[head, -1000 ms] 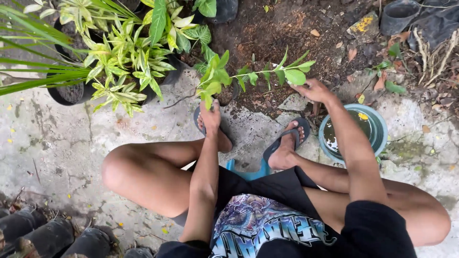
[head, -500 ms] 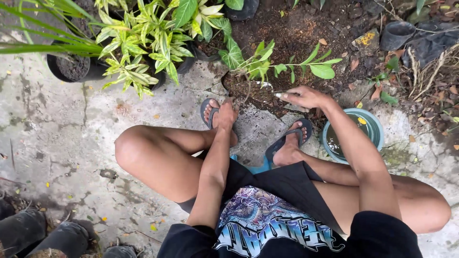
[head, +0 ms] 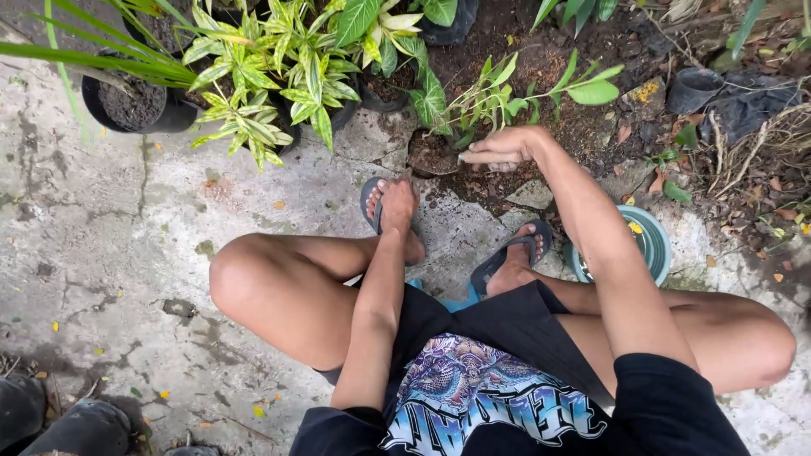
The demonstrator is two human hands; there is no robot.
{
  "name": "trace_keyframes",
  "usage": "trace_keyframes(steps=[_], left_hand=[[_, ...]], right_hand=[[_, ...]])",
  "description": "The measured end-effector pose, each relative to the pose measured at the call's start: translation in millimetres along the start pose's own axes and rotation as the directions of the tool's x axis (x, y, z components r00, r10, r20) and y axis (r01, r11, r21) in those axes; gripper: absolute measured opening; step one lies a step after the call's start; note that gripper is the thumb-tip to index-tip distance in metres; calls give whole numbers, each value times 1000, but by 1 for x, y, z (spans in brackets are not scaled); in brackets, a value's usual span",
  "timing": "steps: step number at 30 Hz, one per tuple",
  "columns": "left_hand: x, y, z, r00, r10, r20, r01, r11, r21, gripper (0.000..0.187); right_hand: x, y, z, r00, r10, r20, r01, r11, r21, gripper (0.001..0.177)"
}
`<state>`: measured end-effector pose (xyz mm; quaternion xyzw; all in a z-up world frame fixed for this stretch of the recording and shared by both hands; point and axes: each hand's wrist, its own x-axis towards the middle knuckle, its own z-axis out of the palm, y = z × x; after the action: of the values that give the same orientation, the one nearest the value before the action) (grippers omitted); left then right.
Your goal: The person sits on a small stool and plants a small green plant into the soil using their hands. They then use a small hand trowel to dig a hole and cover the roots of the plant with soil.
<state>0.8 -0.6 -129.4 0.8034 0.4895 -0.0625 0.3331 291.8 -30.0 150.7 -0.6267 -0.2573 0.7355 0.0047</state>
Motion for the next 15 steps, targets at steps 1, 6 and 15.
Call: trace_keyframes(steps=[1,6,15], left_hand=[[5,-2,2,1000,20,-18,-20,1000,2,32],[-8,5,-7,1000,6,-21,-7,999,-52,32],[-36,35,-52,999,-43,29,44,998,-54,37]], right_hand=[[11,2,-8,999,35,37,-36,999,28,59],[0,-20,-11,990,125,69,-132,987,93,56],[-2,-6,-24,993,110,43,-116,982,151,52]])
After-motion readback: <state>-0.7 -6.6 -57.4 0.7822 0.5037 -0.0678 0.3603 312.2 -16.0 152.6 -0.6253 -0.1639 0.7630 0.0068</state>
